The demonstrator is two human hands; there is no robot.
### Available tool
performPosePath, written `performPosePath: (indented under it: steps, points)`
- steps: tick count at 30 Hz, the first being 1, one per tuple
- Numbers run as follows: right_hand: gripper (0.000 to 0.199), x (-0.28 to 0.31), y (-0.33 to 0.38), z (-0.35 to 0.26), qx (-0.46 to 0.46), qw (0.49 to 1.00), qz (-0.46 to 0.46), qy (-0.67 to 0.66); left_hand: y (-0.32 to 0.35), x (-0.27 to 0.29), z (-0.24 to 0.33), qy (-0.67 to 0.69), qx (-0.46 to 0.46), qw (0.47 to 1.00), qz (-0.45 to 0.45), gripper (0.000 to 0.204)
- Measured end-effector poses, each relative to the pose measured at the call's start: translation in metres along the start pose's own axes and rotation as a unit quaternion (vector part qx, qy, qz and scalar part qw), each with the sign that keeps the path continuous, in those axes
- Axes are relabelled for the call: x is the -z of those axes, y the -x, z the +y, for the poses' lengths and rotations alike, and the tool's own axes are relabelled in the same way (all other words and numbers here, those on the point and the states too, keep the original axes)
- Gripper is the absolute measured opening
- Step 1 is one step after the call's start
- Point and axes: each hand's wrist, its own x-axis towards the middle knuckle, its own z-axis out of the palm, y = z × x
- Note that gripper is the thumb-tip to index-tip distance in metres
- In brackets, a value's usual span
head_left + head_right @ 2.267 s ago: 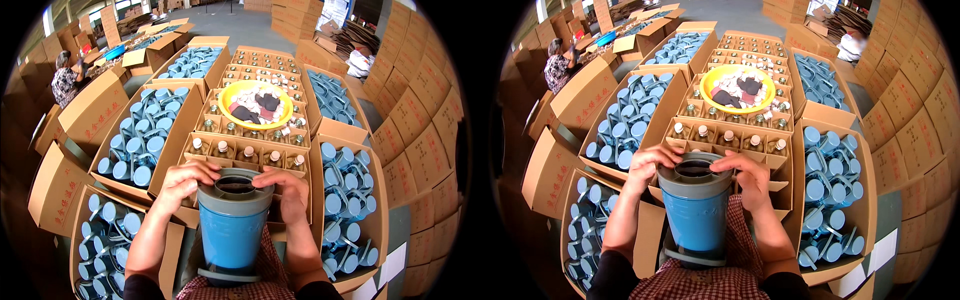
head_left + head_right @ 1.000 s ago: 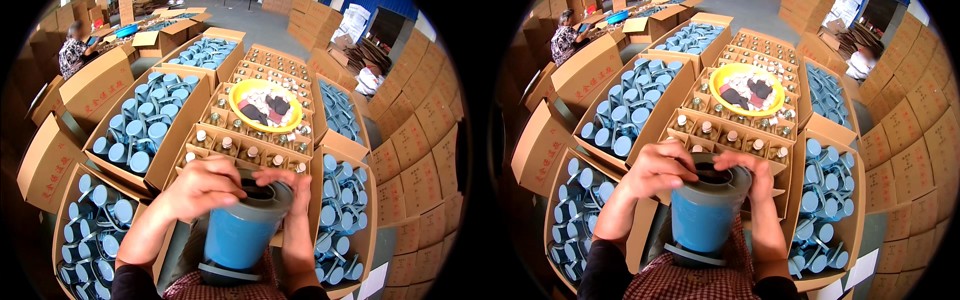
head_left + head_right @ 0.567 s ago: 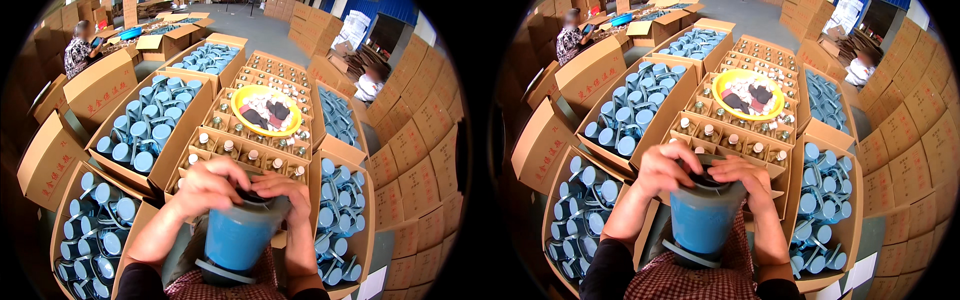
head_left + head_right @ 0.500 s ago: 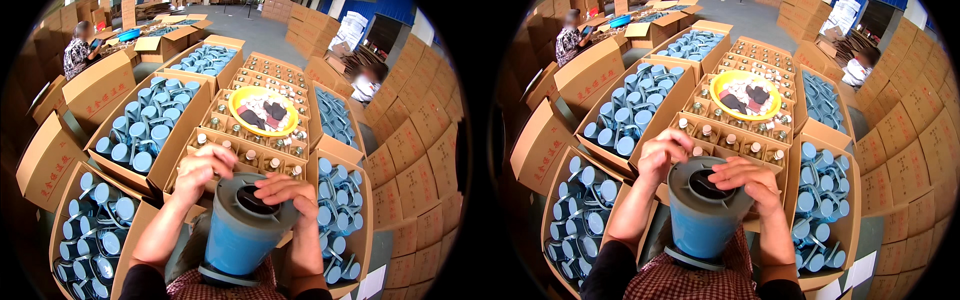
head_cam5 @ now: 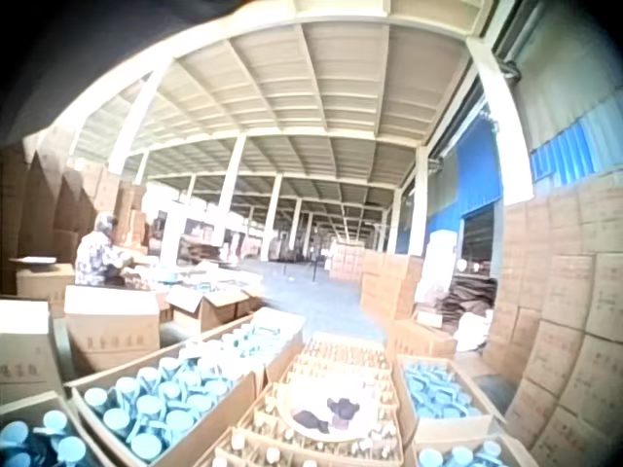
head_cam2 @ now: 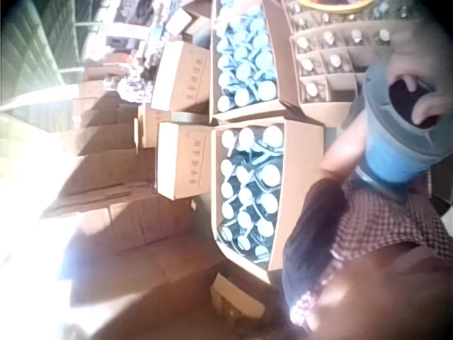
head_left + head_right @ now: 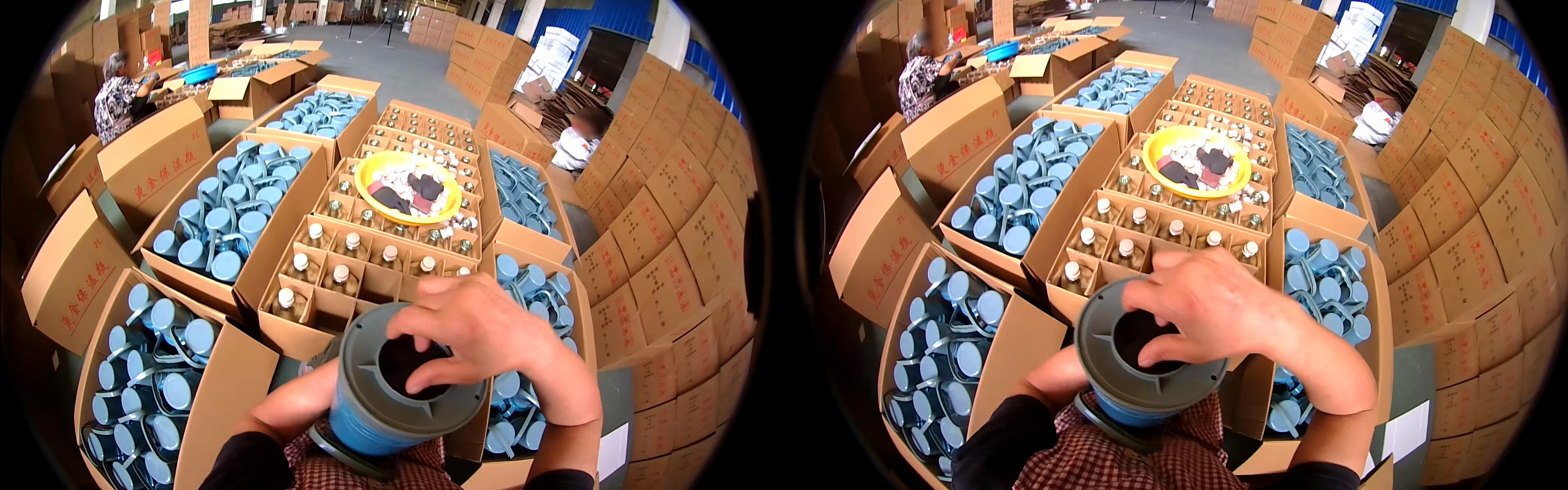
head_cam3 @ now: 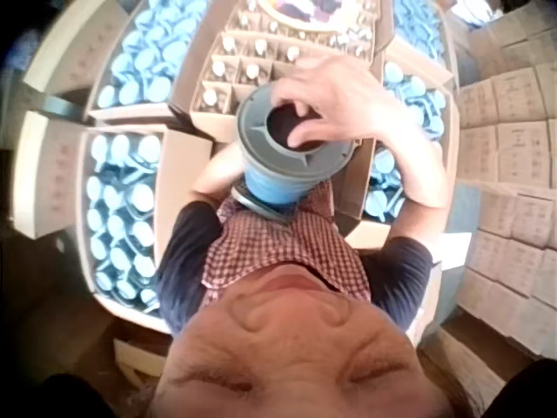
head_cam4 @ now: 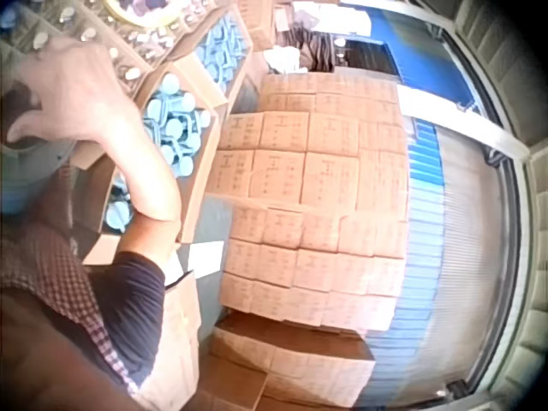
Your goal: The person repeatedly assembles light blue cylindrical containers by inserting a small bottle into the container, placing a grey lid on top, and securing it. The person then places the assembled unit into a cardboard box. This process is repeated continuously throughout the clip.
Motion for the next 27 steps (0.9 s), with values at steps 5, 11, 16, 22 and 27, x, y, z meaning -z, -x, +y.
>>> performPosePath:
  steps: [5, 11, 16, 22, 27]
  points:
    - [0.033, -0.036, 0.027, 0.020, -0.205, 0.972, 0.112, -0.009, 0.043, -0.008, 0.006, -0.190, -0.080, 0.972, 0.110, 0.030]
    - [0.030, -0.060, 0.056, 0.053, -0.325, 0.923, 0.143, -0.147, 0.113, -0.073, 0.008, -0.491, -0.231, 0.791, 0.283, 0.028]
    - [0.027, -0.135, 0.114, 0.087, -0.206, 0.704, 0.536, -0.418, 0.116, -0.047, -0.011, -0.498, -0.297, 0.763, 0.286, 0.026]
    - [0.049, -0.282, 0.165, 0.020, -0.171, 0.917, 0.197, -0.302, 0.122, 0.031, -0.026, -0.170, -0.213, 0.890, 0.365, 0.030]
    - [0.034, -0.301, 0.182, -0.010, -0.267, 0.911, 0.249, -0.192, 0.115, 0.033, -0.057, 0.062, -0.220, 0.890, 0.394, 0.026]
